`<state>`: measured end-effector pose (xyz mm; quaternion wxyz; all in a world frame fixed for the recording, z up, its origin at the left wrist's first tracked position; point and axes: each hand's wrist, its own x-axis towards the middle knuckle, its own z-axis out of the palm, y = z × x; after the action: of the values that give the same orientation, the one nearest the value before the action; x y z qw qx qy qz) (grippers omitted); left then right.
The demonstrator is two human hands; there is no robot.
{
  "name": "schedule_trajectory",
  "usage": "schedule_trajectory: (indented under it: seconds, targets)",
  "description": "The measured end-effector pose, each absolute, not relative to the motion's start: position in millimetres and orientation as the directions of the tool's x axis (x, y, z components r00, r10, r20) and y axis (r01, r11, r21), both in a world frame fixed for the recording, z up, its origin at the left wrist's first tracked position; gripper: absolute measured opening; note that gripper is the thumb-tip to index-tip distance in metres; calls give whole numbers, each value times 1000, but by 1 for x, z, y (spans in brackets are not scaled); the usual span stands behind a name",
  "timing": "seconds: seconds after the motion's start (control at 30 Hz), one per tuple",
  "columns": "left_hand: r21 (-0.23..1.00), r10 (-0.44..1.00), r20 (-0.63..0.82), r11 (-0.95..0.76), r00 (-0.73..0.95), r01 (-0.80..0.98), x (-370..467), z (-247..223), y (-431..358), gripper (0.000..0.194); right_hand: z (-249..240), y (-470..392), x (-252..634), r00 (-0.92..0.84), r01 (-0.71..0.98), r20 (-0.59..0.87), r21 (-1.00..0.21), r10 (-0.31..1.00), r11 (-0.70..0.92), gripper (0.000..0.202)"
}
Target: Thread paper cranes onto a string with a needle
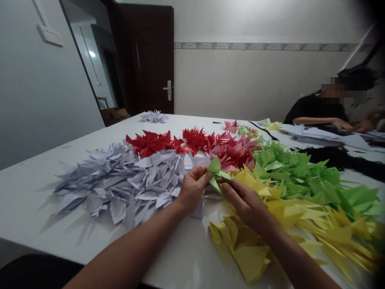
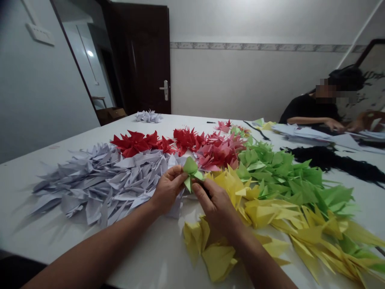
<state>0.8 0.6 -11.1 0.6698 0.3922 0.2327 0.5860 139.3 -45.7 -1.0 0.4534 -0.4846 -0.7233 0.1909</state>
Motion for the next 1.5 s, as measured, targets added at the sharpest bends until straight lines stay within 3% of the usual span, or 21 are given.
schedule_trajectory:
  seconds: [0.37,0.67,1.03,1.3,1.5]
  targets:
    - [805,964,202,-61,175,-591,1,-10,-4,30,-1,-41,139,-113,354,175,-912,978,204,43]
    - [804,963,210,-70,171,-591,2,-7,-8,34,-3,-38,141,-103,345,77,-932,992,108,48]
    - [830,925,283,-104,254,-548,2,-16,-6,21,-9,-36,146,-86,296,-53,-955,995,-25,52]
    - [841,927,300,-145,226,-522,3,-18,-3,19,0,-41,140,-16,294,-62,-954,998,-55,53]
    - [842,927,296,-140,229,-520,1,-18,-2,24,0,-43,138,-24,150,-108,-983,994,-103,46]
